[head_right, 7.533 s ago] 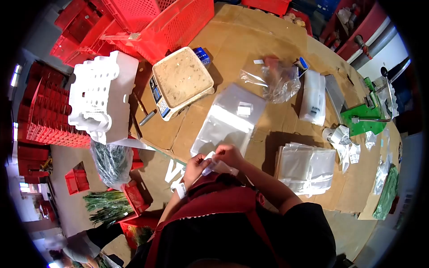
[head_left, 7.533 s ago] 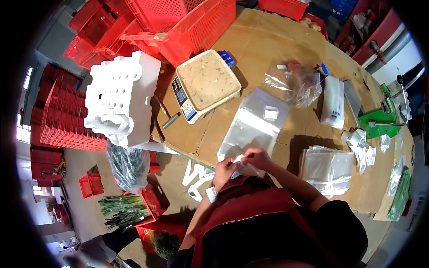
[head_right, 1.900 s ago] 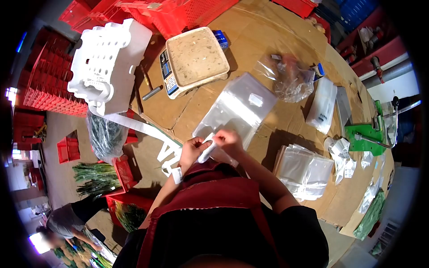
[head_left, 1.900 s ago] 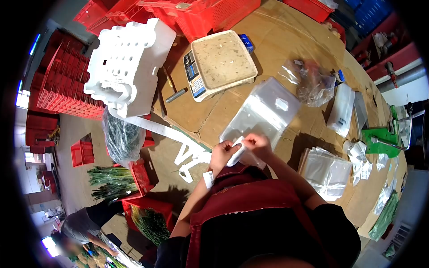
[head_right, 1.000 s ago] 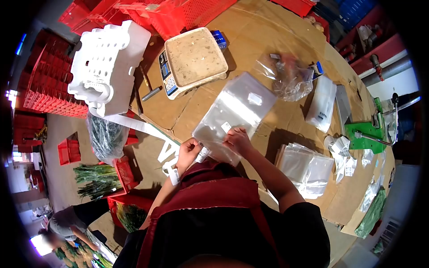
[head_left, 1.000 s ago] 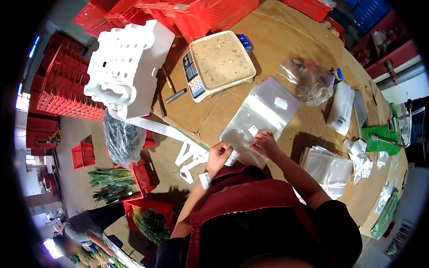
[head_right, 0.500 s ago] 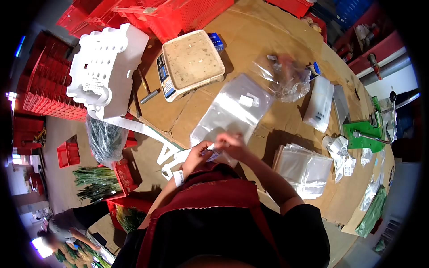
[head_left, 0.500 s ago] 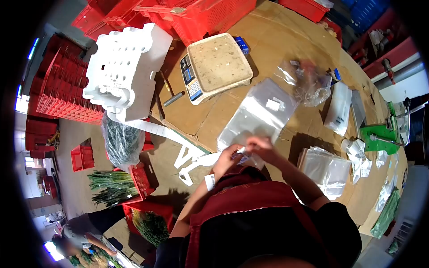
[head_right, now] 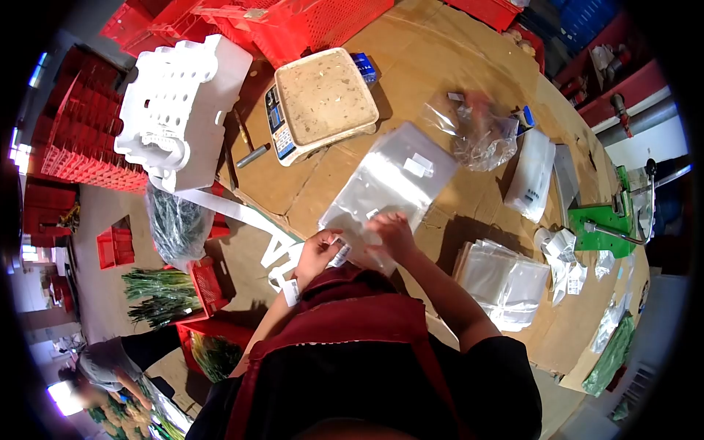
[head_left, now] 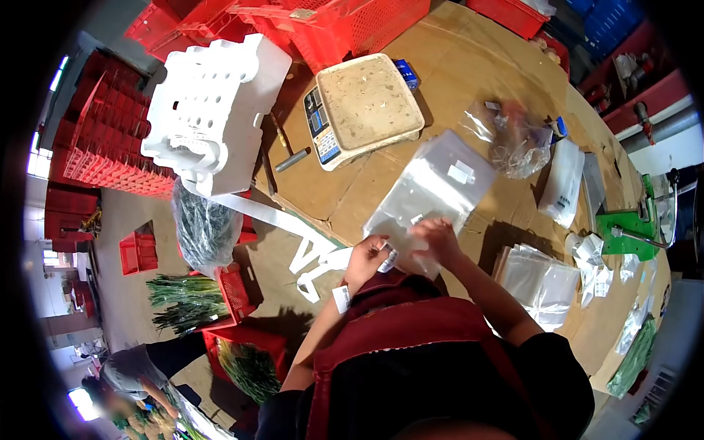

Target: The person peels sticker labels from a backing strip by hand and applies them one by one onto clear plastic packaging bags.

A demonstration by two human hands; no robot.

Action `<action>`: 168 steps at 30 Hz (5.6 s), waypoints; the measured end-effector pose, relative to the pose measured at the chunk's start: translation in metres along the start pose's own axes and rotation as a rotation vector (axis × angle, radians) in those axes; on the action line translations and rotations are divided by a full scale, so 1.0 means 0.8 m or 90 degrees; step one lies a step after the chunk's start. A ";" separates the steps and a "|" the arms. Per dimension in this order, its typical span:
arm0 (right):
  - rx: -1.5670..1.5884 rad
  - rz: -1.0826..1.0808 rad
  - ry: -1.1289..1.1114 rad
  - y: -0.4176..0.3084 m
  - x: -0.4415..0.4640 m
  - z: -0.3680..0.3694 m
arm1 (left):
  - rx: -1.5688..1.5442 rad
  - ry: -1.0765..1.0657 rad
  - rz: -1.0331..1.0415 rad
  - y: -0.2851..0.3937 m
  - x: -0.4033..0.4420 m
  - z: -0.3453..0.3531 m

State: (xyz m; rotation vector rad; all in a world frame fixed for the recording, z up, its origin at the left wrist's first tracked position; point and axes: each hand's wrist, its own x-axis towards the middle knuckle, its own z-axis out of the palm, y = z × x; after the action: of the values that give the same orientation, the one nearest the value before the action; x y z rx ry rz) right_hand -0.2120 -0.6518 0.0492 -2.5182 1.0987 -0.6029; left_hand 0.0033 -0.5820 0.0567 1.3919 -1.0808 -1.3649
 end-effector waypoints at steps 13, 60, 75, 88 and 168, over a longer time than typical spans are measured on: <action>0.167 0.293 0.481 0.017 0.035 -0.096 | 0.111 -0.070 -0.027 0.015 -0.003 -0.003; 0.449 0.290 0.045 -0.060 0.009 0.007 | 0.207 -0.051 -0.012 0.031 0.006 0.005; -0.032 0.043 0.025 0.013 -0.029 0.032 | 0.034 -0.036 0.137 0.035 0.007 -0.002; -0.016 0.051 0.255 -0.011 0.003 -0.045 | 0.172 -0.102 0.032 0.039 0.000 0.006; 0.060 0.004 0.067 -0.008 -0.030 0.014 | 0.390 -0.044 -0.087 -0.006 -0.015 -0.043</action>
State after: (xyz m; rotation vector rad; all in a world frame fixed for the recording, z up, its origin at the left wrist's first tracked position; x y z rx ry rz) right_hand -0.2174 -0.6281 0.0364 -2.4265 1.0869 -0.7747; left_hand 0.0372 -0.5685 0.0554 1.8924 -1.5583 -1.2316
